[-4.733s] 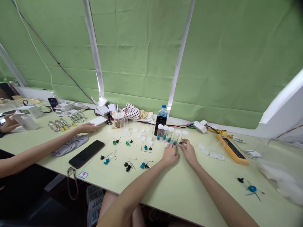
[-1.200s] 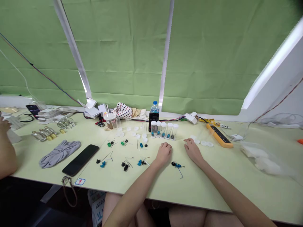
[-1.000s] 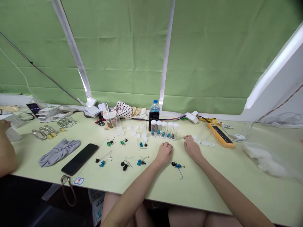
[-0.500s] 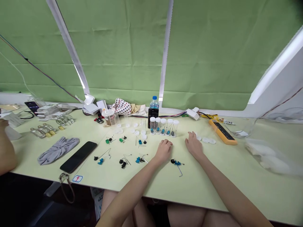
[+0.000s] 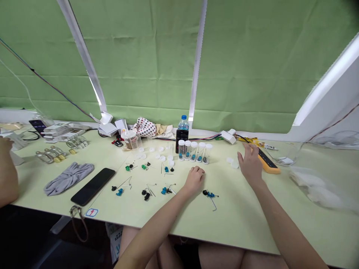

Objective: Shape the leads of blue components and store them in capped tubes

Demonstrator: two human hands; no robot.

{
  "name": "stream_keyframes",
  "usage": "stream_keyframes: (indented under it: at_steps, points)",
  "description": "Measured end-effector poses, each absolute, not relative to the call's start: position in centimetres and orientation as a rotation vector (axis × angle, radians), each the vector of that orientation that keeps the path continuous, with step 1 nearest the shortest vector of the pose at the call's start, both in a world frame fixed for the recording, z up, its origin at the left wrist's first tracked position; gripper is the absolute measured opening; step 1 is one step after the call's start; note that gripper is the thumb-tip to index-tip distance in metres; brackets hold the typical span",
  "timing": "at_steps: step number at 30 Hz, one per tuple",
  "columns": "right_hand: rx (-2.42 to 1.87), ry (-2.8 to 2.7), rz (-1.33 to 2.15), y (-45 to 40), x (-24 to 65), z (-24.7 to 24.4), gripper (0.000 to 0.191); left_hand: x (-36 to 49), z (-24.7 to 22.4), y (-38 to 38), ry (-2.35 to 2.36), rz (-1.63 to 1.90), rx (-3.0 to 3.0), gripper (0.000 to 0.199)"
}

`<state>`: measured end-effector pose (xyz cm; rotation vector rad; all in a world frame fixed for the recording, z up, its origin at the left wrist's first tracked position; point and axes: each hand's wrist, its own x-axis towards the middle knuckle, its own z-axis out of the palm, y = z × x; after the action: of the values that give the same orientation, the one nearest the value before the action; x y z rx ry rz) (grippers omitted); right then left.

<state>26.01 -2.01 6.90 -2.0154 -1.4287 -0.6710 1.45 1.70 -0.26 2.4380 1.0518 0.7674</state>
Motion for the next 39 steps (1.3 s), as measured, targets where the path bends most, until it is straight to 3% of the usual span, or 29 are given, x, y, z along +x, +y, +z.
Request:
stream_keyframes:
  at_steps: [3,9,15,21,26,29,35,39]
  points:
    - [-2.162,-1.521,-0.638,-1.1,27.2,8.4,0.049,1.3,-0.2,1.7,1.049,0.788,2.421,0.024]
    - [-2.057,-1.729,-0.421,-0.5,25.6,8.3,0.03,1.3,-0.1,1.8,1.041,0.827,2.347,0.025]
    - [-1.582,-1.89,-0.011,-1.8,17.6,8.2,0.03,1.6,-0.1,2.0,0.974,0.928,2.227,0.058]
    - [-1.43,-1.868,0.189,-0.6,17.7,7.5,0.038,1.1,0.0,2.5,1.095,0.931,2.097,0.029]
    - [-2.099,-1.667,-0.22,0.5,23.4,3.7,0.036,0.4,0.1,3.2,1.226,0.981,2.066,0.027]
    - [-2.224,-1.66,-0.222,0.2,25.0,1.8,0.034,0.2,0.2,3.3,1.289,0.997,2.072,0.027]
    - [-2.167,-1.813,-0.164,-0.8,23.8,0.5,0.023,0.3,0.0,3.3,1.273,0.991,2.058,0.029]
    - [-1.807,-2.047,0.069,-1.7,21.3,0.5,0.019,0.6,-0.4,3.3,1.208,1.017,2.023,0.032]
